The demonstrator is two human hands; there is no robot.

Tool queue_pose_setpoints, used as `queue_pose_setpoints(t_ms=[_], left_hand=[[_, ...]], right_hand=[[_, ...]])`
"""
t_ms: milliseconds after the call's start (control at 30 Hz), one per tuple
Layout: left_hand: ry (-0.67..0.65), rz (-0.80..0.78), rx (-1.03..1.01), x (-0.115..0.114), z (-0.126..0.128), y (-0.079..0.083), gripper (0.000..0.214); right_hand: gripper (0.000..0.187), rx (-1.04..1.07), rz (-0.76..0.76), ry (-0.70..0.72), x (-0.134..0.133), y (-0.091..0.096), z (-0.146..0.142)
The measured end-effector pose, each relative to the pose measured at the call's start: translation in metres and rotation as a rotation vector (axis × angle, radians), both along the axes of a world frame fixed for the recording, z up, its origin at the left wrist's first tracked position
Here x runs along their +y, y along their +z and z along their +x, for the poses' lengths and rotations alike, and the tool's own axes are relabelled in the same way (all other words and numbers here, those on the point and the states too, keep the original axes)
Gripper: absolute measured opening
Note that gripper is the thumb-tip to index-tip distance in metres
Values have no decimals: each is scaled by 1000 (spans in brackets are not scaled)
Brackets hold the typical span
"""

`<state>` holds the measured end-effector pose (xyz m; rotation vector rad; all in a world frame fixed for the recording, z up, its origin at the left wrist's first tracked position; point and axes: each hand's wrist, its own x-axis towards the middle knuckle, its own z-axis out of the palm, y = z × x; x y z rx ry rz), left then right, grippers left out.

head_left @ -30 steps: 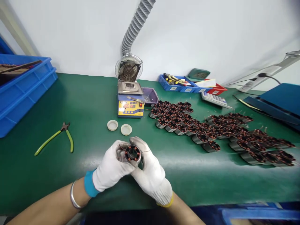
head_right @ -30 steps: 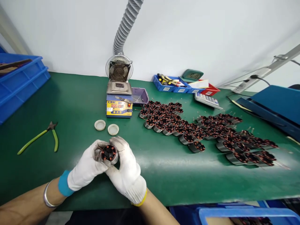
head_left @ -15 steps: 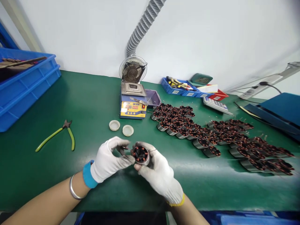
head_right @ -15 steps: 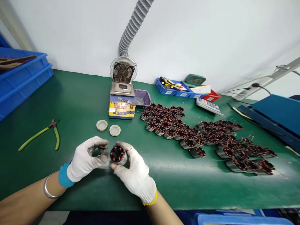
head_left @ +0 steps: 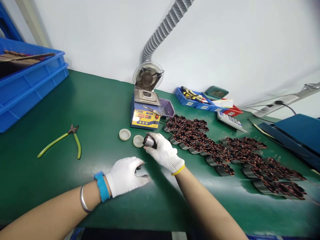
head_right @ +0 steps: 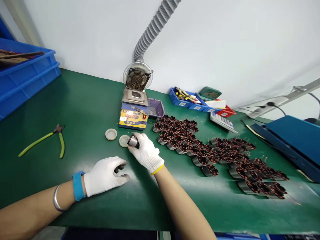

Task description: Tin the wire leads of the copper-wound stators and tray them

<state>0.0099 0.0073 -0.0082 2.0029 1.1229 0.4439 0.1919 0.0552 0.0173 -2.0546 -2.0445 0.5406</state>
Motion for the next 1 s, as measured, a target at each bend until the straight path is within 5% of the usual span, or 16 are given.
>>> queue_pose_setpoints(t_ms=[233,400,533,667,1000], left_hand=[[21,78,-11,-4,0,0,20],[4,76,-22,-3,2,-4,17],[-4,54,-4,-1,3,-6,20],[-13,54,8,0,3,-6,22],[-40,40,30,3,4,-8,23]], right_hand=[[52,15,-46,-64,2,6,0],[62,434,74,-204,8,5,14],[61,739,-84,-142,16,9,23],[54,676,-263,-178,21,10,18],[34,413,-260,-191,29,11,8]])
